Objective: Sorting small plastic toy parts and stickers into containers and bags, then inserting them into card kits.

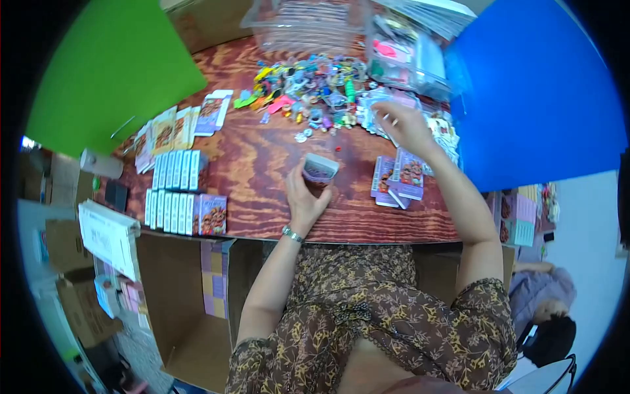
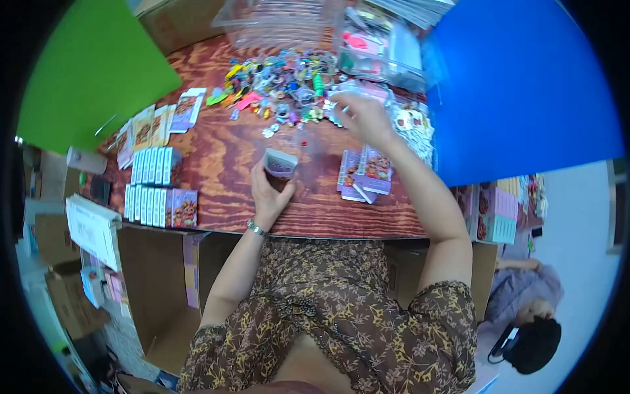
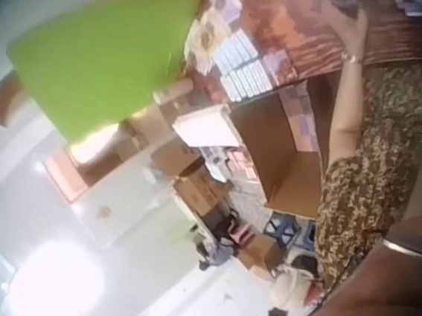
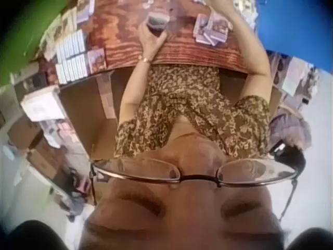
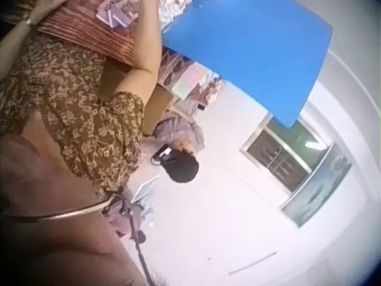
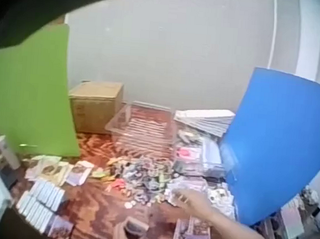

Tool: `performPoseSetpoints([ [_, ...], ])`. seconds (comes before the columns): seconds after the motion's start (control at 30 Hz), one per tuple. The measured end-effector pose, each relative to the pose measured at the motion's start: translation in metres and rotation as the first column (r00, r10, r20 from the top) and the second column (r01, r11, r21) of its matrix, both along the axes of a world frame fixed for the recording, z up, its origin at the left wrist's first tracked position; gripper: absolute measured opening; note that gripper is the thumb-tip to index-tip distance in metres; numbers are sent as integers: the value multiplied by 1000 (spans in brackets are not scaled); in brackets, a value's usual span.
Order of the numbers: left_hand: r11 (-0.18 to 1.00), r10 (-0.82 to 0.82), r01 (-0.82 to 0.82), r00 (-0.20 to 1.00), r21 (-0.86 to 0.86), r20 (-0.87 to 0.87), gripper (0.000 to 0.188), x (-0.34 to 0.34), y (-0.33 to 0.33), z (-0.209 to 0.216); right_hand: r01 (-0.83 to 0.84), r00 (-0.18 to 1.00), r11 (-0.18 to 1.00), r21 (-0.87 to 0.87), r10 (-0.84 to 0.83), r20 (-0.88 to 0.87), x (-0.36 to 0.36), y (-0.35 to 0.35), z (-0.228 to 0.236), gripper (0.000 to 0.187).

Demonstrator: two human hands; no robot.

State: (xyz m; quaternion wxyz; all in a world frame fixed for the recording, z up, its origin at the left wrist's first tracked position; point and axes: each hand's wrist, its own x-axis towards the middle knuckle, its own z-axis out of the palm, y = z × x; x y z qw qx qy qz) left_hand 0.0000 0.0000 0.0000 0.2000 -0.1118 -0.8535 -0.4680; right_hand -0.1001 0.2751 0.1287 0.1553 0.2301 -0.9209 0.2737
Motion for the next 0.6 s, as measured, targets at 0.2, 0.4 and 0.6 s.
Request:
performPoseSetpoints([
  [0.2,1000,7,-7,1000,-8,-18,80,-1,13,7,626,774,777,-58,-611,167,0,169,-36,20],
  [0.4,1000,16,-16,1000,-16,11,79,0,13,4,650,659,719,246,-694,290,14,179,-76,37],
  [0.6,999,18,-19,1000,-48,-13,76,1,14,5,686,624,643,340,-761,178,11,171,-82,37],
])
